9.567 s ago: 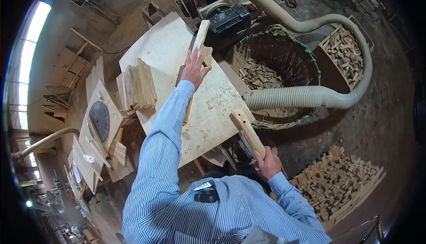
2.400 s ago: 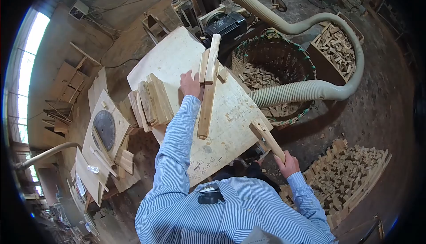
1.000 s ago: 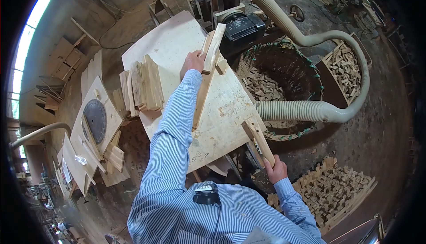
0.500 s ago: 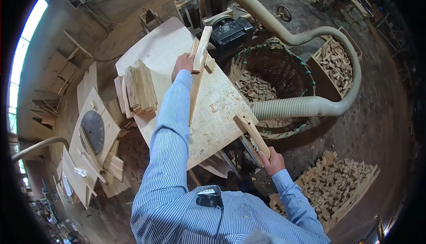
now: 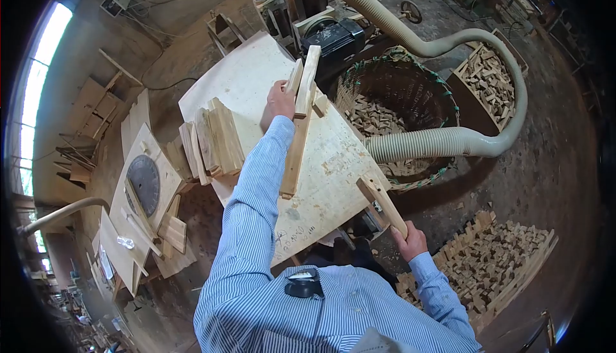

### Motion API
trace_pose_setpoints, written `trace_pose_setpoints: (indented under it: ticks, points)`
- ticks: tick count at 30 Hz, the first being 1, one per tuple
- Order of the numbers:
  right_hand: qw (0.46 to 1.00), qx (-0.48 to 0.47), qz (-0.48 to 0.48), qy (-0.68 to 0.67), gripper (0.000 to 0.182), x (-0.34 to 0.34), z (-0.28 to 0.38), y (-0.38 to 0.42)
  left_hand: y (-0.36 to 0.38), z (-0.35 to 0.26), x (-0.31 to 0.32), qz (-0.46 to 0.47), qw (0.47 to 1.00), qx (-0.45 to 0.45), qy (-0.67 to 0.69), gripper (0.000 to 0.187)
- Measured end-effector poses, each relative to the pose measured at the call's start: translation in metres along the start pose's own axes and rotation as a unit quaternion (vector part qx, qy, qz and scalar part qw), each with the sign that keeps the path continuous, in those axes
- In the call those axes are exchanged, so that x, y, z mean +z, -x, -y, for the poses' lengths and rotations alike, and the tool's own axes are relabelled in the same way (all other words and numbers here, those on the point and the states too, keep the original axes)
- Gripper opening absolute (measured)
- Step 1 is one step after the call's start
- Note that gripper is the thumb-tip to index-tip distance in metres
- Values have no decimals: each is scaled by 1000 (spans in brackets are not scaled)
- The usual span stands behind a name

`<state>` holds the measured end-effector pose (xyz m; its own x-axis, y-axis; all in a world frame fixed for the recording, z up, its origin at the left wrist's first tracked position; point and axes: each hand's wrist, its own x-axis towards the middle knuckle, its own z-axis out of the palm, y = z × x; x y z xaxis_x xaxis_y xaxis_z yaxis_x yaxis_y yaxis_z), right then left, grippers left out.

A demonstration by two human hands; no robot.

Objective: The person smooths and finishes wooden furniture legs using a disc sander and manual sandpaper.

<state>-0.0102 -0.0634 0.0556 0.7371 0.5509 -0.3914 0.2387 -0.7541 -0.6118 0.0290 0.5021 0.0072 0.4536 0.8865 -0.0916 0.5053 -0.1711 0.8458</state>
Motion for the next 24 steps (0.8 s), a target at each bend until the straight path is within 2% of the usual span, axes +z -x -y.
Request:
trace_pose_setpoints:
  ticks: [1, 2, 5, 9, 11, 12, 14, 19, 24]
  points:
    - [1000, 1, 1, 1, 45, -1, 1, 0, 1, 0, -3, -69, 986, 107, -110, 39]
    - [1000, 4, 1, 1, 45, -1, 0, 1, 4, -1, -5, -135, 944, 210, -217, 38]
    - [1000, 8, 4, 11, 44, 0, -4, 1, 16, 0, -18, -77, 929, 250, -263, 37]
    - [1000, 10, 0, 16, 44, 0, -4, 3, 26, 12, -18, -61, 949, 249, -183, 41]
    - [1000, 15, 3, 17, 44, -1, -2, 6, 20, 20, -16, -73, 987, 78, -116, 45]
    - [1000, 16, 1, 19, 45, -2, 0, 4, 17, 22, -15, -74, 987, 77, -117, 45]
    - [1000, 12, 2, 21, 45, -2, 1, 3, 11, 19, -9, 18, 986, 89, -138, 47]
    - [1000, 19, 0, 24, 45, 0, -5, 5, -8, 15, 4, -4, 987, 103, -124, 43]
    - [1000, 0, -3, 23, 40, -2, -1, 4, -29, 8, 13, 27, 989, 68, -129, 41]
